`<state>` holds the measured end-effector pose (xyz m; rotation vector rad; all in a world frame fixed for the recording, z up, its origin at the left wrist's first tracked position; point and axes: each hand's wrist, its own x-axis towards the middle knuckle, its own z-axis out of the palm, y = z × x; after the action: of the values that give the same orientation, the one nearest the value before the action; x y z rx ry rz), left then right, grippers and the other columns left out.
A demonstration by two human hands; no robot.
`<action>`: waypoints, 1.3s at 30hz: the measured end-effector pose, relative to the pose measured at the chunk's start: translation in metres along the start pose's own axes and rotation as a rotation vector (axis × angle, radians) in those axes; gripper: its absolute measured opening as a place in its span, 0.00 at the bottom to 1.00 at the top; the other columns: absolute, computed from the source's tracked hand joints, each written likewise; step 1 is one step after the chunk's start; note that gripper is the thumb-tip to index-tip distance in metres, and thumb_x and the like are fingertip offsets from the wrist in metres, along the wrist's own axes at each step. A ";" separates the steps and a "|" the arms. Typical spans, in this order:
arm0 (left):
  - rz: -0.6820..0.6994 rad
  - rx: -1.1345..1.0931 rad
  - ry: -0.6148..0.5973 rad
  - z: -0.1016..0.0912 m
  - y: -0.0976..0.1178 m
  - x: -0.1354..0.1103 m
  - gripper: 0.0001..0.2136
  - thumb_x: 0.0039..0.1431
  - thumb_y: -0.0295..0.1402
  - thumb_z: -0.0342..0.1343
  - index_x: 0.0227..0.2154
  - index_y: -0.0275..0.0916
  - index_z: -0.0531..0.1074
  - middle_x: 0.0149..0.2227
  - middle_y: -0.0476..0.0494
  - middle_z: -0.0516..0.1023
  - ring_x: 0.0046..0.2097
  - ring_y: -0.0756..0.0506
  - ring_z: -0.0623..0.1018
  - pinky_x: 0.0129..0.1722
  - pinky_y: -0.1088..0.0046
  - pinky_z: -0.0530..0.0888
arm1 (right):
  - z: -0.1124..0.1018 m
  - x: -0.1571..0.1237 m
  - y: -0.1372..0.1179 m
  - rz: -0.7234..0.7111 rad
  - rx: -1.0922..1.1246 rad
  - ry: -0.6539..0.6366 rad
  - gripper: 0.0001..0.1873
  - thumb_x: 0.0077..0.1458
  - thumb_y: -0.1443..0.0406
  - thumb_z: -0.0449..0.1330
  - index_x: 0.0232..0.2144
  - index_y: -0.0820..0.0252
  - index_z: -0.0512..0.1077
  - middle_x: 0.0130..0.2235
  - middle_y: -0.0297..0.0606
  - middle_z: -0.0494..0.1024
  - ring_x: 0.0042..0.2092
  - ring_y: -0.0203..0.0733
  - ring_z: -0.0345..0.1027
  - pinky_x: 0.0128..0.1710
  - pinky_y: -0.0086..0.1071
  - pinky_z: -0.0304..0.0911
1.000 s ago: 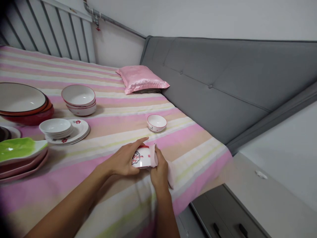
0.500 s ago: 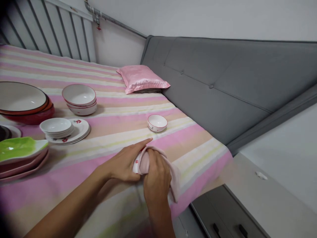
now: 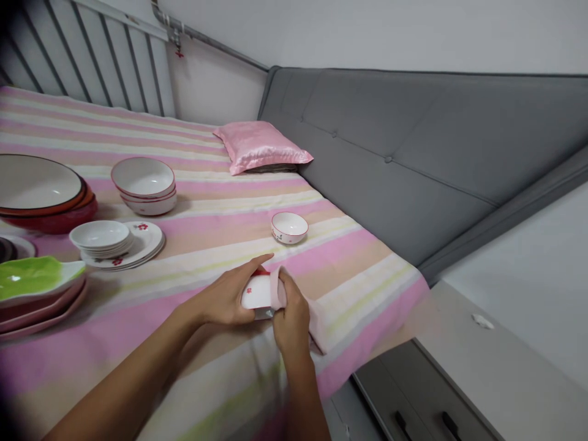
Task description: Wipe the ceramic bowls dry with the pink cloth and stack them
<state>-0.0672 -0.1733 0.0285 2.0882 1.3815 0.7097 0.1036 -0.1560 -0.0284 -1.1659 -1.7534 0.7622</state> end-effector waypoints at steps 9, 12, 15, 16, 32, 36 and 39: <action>-0.005 -0.026 -0.003 -0.002 -0.001 -0.001 0.46 0.40 0.35 0.59 0.65 0.39 0.46 0.55 0.36 0.69 0.51 0.35 0.71 0.49 0.58 0.69 | -0.001 0.002 0.001 0.028 0.088 -0.002 0.35 0.39 0.76 0.47 0.51 0.61 0.70 0.49 0.41 0.77 0.51 0.48 0.70 0.50 0.40 0.65; 0.015 -0.004 0.001 -0.004 0.002 -0.002 0.46 0.40 0.35 0.58 0.65 0.39 0.46 0.52 0.37 0.71 0.50 0.35 0.72 0.49 0.57 0.68 | -0.002 -0.001 -0.006 0.019 0.008 0.017 0.36 0.38 0.77 0.47 0.52 0.61 0.69 0.50 0.41 0.76 0.52 0.49 0.69 0.50 0.41 0.65; 0.034 0.033 0.015 -0.007 0.004 -0.004 0.47 0.40 0.36 0.59 0.65 0.39 0.45 0.51 0.38 0.71 0.50 0.34 0.72 0.49 0.58 0.68 | 0.000 -0.009 -0.021 -0.027 -0.210 0.073 0.37 0.40 0.77 0.46 0.55 0.60 0.67 0.53 0.43 0.75 0.54 0.50 0.68 0.52 0.43 0.64; 0.037 0.047 0.014 -0.008 0.005 -0.005 0.48 0.40 0.36 0.59 0.66 0.39 0.44 0.52 0.38 0.71 0.50 0.34 0.72 0.49 0.58 0.68 | 0.001 -0.012 -0.027 -0.062 -0.288 0.095 0.36 0.42 0.77 0.46 0.55 0.60 0.68 0.53 0.43 0.74 0.54 0.50 0.68 0.52 0.43 0.64; -0.042 -0.022 0.003 -0.009 -0.012 -0.001 0.44 0.40 0.31 0.56 0.64 0.40 0.49 0.57 0.36 0.69 0.54 0.33 0.71 0.50 0.57 0.69 | 0.015 -0.004 0.002 -0.024 -0.072 0.026 0.40 0.39 0.78 0.47 0.58 0.61 0.63 0.53 0.41 0.75 0.54 0.47 0.68 0.52 0.40 0.65; -0.044 -0.052 0.016 -0.009 -0.016 0.000 0.42 0.40 0.30 0.55 0.63 0.40 0.51 0.55 0.37 0.71 0.52 0.34 0.72 0.49 0.56 0.69 | 0.018 -0.001 0.014 -0.020 -0.027 0.023 0.37 0.43 0.76 0.49 0.59 0.59 0.63 0.50 0.40 0.77 0.50 0.46 0.71 0.48 0.37 0.67; -0.042 -0.086 0.018 -0.010 -0.018 0.000 0.41 0.40 0.29 0.55 0.62 0.40 0.52 0.54 0.38 0.72 0.52 0.35 0.72 0.50 0.57 0.68 | 0.019 0.000 0.015 0.000 -0.056 0.039 0.35 0.45 0.75 0.50 0.58 0.58 0.65 0.46 0.40 0.79 0.48 0.46 0.73 0.46 0.36 0.68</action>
<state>-0.0854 -0.1662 0.0234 1.9846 1.3765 0.7592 0.0924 -0.1512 -0.0493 -1.2102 -1.7519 0.6895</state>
